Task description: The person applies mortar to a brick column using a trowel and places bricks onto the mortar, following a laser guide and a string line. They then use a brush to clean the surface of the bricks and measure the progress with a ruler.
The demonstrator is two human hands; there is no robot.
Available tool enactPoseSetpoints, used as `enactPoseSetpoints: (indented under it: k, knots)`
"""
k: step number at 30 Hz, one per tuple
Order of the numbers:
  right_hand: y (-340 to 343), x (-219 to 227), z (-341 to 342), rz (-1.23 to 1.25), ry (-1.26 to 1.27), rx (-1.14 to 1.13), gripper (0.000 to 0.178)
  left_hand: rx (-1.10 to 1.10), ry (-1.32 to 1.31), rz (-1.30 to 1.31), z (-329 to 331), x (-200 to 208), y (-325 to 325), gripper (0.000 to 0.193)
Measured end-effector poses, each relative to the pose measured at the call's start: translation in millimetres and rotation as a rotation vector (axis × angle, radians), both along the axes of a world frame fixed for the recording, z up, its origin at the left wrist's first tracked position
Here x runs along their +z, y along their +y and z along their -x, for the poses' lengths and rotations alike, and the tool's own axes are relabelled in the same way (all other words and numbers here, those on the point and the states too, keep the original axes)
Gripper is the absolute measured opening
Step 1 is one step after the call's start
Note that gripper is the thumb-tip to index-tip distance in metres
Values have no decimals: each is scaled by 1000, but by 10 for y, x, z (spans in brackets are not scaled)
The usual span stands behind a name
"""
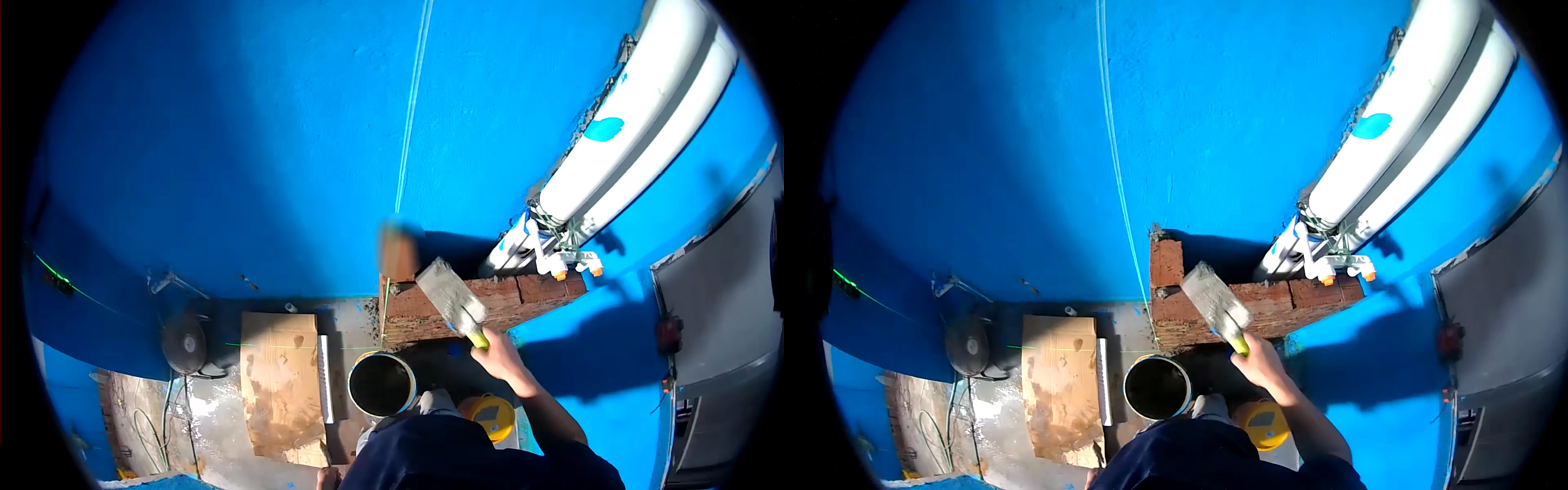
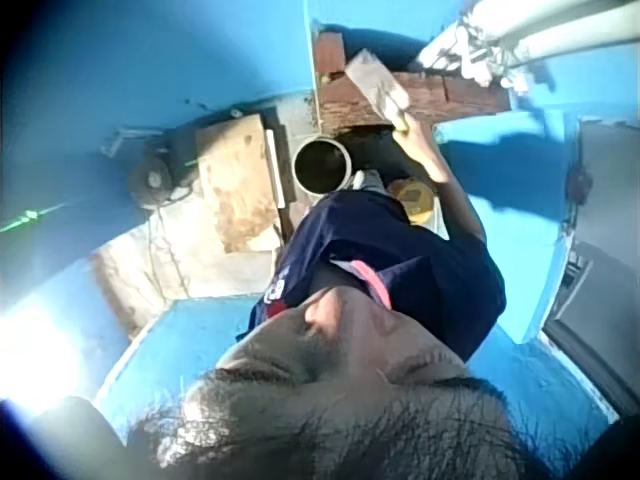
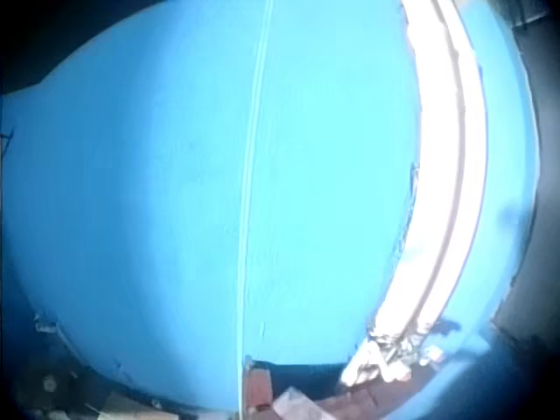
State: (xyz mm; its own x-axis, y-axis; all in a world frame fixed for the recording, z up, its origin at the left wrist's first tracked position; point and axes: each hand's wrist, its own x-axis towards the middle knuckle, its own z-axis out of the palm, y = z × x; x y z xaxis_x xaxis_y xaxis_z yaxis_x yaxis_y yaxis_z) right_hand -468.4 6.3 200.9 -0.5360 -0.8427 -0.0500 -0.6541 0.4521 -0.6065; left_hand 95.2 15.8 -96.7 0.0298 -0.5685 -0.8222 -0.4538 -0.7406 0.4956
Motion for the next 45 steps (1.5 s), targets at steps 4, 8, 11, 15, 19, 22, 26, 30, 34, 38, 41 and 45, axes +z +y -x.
enactPoseSetpoints:
  k: [4, 8, 11, 15, 19, 22, 26, 30, 34, 38, 41, 45]
  knots:
    - [-591, 250, 161, 172, -421, 67, 36, -12, -16, 58, 149, 229, -123, 10]
    - [-1154, 52, 153, 555, -726, 256, 28, -1, -53, 72, 232, 397, -91, 11]
    - [-1519, -488, 269, 558, -1115, 198, 27, -23, -80, 51, 351, 458, 15, 11]
    - [-1812, -1048, 366, 290, -1349, -106, 32, -47, -118, 16, 451, 520, 156, 11]
    - [-1669, -1063, 238, 255, -1308, 62, 31, -40, -153, -18, 441, 586, 303, 12]
    - [-1669, -1008, 314, 231, -1046, 89, 35, -49, -153, -18, 496, 573, 296, 12]
    - [-1897, -968, 289, 49, -680, 153, 48, -75, -149, -17, 525, 545, 260, 12]
    - [-2382, -1109, 31, -7, -715, -46, 36, -98, -138, -9, 505, 516, 263, 13]
    - [-2687, -1466, 48, 77, -678, -275, 22, -124, -120, 11, 506, 470, 245, 13]
    - [-2650, -1589, 171, -59, -641, -195, 25, -121, -105, 30, 398, 385, 341, 14]
    - [-2494, -1341, -168, -28, -702, -288, 28, -64, -132, 25, 149, 368, 559, 14]
    - [-2368, -1261, -105, 70, -594, -269, 31, -76, -114, 26, 142, 266, 590, 15]
